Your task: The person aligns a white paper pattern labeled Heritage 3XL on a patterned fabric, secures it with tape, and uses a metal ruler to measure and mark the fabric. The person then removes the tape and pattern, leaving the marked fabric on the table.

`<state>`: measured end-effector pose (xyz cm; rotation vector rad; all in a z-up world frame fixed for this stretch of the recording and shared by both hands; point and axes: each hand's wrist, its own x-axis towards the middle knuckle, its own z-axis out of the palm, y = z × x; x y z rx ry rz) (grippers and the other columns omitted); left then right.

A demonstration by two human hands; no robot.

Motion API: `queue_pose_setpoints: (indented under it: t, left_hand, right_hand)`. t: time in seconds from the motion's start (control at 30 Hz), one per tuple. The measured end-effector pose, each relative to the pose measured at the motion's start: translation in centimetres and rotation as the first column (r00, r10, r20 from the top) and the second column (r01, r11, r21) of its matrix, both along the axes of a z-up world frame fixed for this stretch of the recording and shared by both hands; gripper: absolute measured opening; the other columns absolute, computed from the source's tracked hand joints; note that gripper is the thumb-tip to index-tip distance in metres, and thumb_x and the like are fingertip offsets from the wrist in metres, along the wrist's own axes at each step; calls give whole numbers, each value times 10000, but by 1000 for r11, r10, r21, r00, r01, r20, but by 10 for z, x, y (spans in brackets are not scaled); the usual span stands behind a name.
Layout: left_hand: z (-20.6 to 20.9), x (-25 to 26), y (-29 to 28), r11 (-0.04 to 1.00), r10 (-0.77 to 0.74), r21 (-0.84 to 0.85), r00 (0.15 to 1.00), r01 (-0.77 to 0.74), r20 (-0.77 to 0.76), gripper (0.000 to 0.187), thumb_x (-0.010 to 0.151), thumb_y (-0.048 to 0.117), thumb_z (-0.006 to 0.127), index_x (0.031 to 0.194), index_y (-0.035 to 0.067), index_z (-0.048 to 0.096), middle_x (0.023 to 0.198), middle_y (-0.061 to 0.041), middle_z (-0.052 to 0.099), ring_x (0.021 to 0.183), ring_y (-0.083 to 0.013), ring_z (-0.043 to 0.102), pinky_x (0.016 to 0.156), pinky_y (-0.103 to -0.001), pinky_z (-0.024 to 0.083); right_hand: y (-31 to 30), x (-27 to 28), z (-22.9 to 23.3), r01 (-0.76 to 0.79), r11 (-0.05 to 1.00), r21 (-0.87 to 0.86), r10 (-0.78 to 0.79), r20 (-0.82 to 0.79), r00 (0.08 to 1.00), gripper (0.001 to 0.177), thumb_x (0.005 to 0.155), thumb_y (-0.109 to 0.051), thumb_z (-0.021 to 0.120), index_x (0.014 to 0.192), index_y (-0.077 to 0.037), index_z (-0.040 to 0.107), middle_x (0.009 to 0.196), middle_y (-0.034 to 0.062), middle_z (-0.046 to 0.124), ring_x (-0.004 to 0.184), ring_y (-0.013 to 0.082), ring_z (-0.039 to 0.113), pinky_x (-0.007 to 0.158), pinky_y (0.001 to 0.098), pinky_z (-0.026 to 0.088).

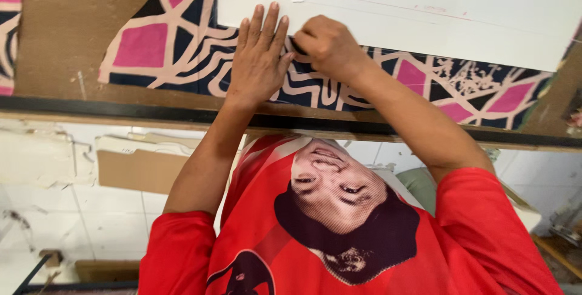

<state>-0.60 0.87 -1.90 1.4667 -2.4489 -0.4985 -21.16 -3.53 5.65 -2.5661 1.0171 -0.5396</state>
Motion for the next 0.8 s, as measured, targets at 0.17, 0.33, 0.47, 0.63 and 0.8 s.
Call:
queue_pose_setpoints:
  t: [0.17,0.33,0.47,0.63,0.8]
  left_hand:
    - [-3,2,2,997,-16,76,1000,14,21,738,1153,479,511,1714,111,203,1762,-124,42,1613,-300,-37,1317,-481,-6]
    - [-6,6,2,1000,-13,-13,1000,13,25,745,1177,515,483,1731,115,185,1772,-120,20,1617,-287,-67,1326,-466,-27]
    - [2,1,-1,1000,-14,3,998,14,59,725,1152,513,469,1713,116,240,1767,-118,20,1611,-285,-63,1314,-470,-19]
    - [17,-9,1,981,25,194,1000,-28,19,678,1127,420,484,1669,63,287,1743,-146,34,1599,-313,-23,1302,-521,24]
    - [34,-74,12,986,74,146,997,-75,8,641,1080,225,553,1631,-3,317,1699,-203,120,1568,-356,76,1265,-555,81]
  right_hand:
    - [-2,-15,-3,-56,998,-14,52,-191,980,80,857,-31,754,915,0,709,884,117,660,829,261,679,738,361,582]
    - [10,-84,18,-23,1000,-7,17,-434,901,191,853,55,679,1024,2,747,953,137,722,919,259,722,799,334,605]
    - [21,-130,37,94,993,74,-49,-472,880,173,853,55,702,989,-30,766,916,115,731,860,259,723,728,358,591]
    - [25,-156,33,190,973,133,-162,-194,968,91,942,41,727,988,-33,751,947,112,729,841,243,722,705,338,590]
    - [17,-168,17,109,979,171,-99,-66,993,67,935,27,729,977,-24,733,959,108,716,844,238,709,718,323,589]
